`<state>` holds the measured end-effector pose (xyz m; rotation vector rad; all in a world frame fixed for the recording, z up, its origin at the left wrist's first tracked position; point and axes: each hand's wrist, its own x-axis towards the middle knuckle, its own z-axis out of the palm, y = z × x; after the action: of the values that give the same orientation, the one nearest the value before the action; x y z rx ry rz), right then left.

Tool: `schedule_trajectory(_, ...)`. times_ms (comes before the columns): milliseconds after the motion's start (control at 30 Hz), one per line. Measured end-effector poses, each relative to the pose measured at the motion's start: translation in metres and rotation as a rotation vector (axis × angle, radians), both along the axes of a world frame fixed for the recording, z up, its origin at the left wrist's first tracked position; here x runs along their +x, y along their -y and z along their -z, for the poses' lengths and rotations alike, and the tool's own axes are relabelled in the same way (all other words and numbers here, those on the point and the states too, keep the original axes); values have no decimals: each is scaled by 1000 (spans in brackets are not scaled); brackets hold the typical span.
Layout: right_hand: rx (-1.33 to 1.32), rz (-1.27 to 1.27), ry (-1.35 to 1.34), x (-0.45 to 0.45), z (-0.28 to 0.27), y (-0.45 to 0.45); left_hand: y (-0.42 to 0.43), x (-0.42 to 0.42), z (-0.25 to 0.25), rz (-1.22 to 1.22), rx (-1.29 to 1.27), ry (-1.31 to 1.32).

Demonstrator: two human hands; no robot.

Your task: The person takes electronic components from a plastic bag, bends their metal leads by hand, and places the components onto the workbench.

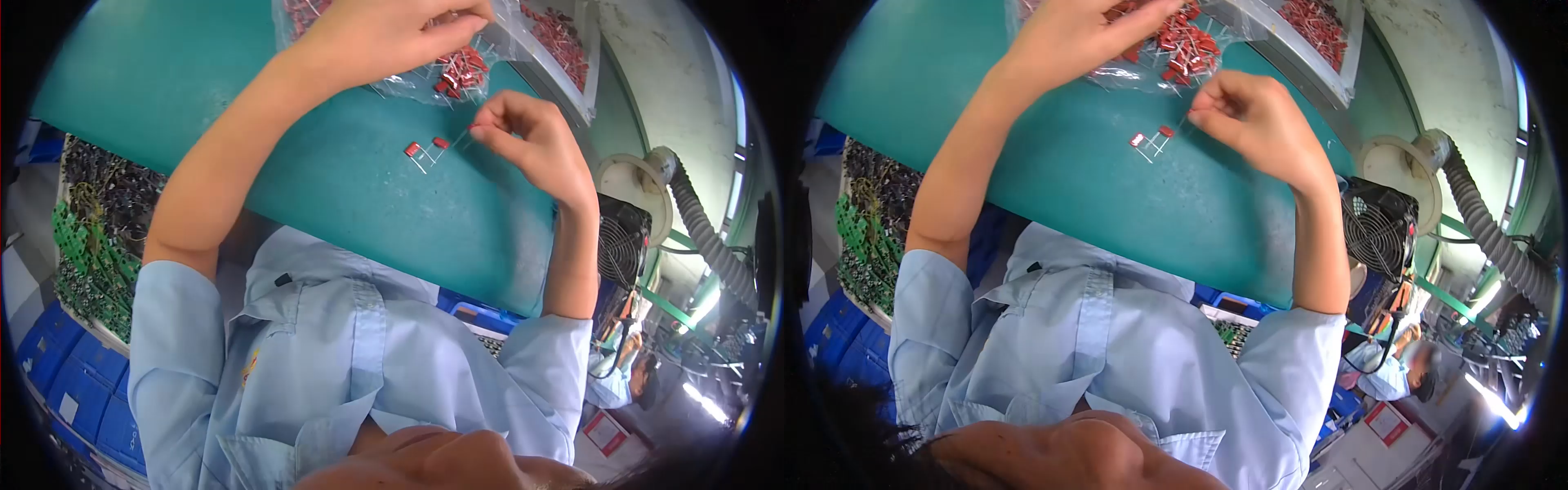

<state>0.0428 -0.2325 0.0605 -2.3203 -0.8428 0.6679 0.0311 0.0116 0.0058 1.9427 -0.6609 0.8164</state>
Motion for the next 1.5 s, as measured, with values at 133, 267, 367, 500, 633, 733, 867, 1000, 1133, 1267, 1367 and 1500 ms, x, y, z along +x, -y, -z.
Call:
schedule_trajectory(133, 92, 267, -320, -28, 18, 47, 7, -11, -10, 75, -5, -47)
schedule_trajectory(267, -23, 290, -157, -59, 29, 64, 18, -17, -11, 137, -1, -82)
schedule_trajectory(367, -54, 222, 22, -71, 32, 60, 26, -19, -9, 131, -8, -86)
schedule_trajectory(500, 12, 244, 138, -82, 43, 58, 29, -17, -5, 134, -3, -102)
schedule_trajectory(633, 46, 206, 277, -88, 54, 62, 30, -16, -2, 121, 1, -132)
schedule_trajectory(733, 67, 179, 388, -91, 62, 64, 30, -13, 0, 125, 32, -100)
schedule_trajectory(867, 102, 173, 535, -101, 73, 64, 30, -17, -2, 102, 43, -190)
schedule_trajectory(1000, 111, 112, 662, -105, 77, 62, 31, -14, 2, 128, -3, -151)
schedule_trajectory(1133, 120, 119, 651, -105, 77, 65, 30, -14, 2, 123, -12, -166)
schedule_trajectory(1267, 132, 150, 542, -101, 72, 65, 29, -14, 4, 121, -37, -182)
schedule_trajectory(1367, 180, 248, 424, -77, 58, 71, 25, -11, 4, 130, -26, -110)
schedule_trajectory(1500, 350, 460, 653, 29, 41, 88, 17, -8, 3, 85, -16, -165)
